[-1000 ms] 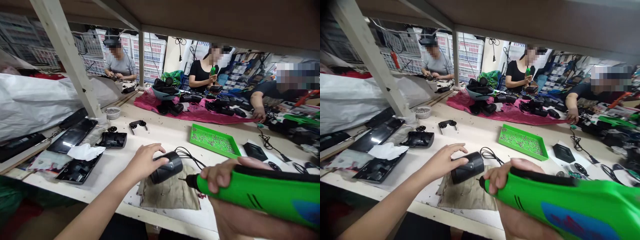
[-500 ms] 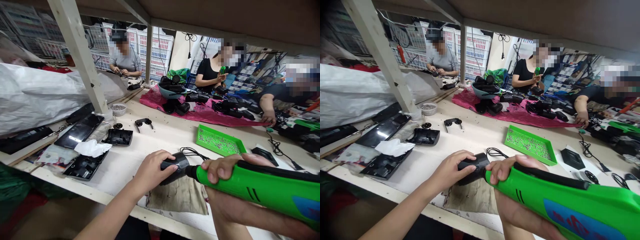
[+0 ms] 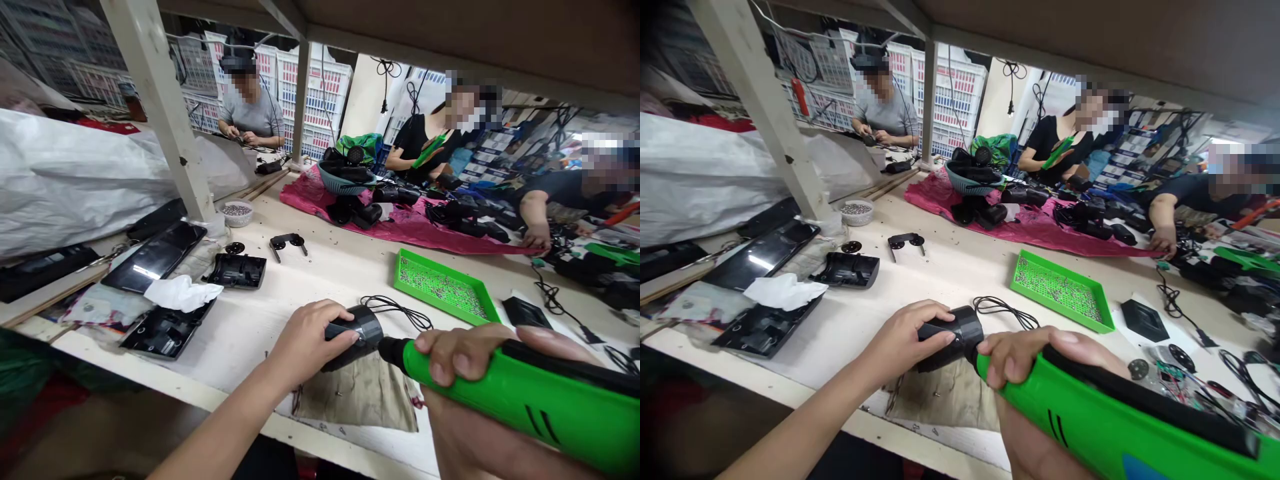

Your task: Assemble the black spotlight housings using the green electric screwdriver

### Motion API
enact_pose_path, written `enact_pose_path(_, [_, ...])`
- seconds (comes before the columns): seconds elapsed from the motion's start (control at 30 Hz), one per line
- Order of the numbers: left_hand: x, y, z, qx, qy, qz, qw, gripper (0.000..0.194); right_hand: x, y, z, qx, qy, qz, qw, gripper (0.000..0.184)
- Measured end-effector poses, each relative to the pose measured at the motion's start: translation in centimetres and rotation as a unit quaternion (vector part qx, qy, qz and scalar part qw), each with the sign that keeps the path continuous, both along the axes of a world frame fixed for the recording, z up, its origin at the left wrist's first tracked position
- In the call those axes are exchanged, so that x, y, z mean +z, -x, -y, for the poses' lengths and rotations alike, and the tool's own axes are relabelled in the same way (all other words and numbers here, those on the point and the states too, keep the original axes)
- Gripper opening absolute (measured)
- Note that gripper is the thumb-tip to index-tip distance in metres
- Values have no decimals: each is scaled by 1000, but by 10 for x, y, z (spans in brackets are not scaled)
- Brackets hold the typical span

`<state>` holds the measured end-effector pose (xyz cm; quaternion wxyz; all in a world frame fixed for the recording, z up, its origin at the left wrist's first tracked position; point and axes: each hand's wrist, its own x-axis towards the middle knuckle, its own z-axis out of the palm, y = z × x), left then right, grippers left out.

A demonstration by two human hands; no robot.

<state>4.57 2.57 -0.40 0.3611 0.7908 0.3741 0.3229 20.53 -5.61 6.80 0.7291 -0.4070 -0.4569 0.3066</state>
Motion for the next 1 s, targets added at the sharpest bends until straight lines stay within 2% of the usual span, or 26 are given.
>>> enact_pose_path(0.07, [0,0,0,-2,-3,-1,1000,16,-3,6,-2,-28,-69,-19,997,18])
enact_pose_path(0.17, [1,0,1,-5,-4,-2,1000,16,-7,10,-3,-38,-116,-23,992,23])
enact_pose_path(0.3, [2,1,0,-1,0,-1,1000,14,-8,4,-1,19,-93,20,995,16])
enact_pose_path(0.37, [2,1,0,0,-1,0,1000,14,-8,5,0,11,-103,20,994,18])
enact_pose_path(0.53, [2,1,0,-4,-7,0,1000,15,-6,18,-5,-63,-115,7,991,24])
enact_pose_path(0.63, [2,1,1,-6,-9,-5,1000,15,-5,20,-6,-65,-115,19,991,22])
enact_pose_path(0.73, [2,0,2,-2,-11,-13,1000,15,-5,17,-4,-28,-95,8,995,10])
enact_pose_path(0.8, [1,-1,3,2,-11,-20,1000,16,-5,14,-4,-12,-106,6,994,24])
enact_pose_path(0.9, [2,-3,4,5,-11,-31,999,16,-7,13,-5,-35,-141,9,989,47])
enact_pose_path(1.0, [6,-3,5,1,-15,-42,999,17,-10,10,-6,-49,-152,6,987,50])
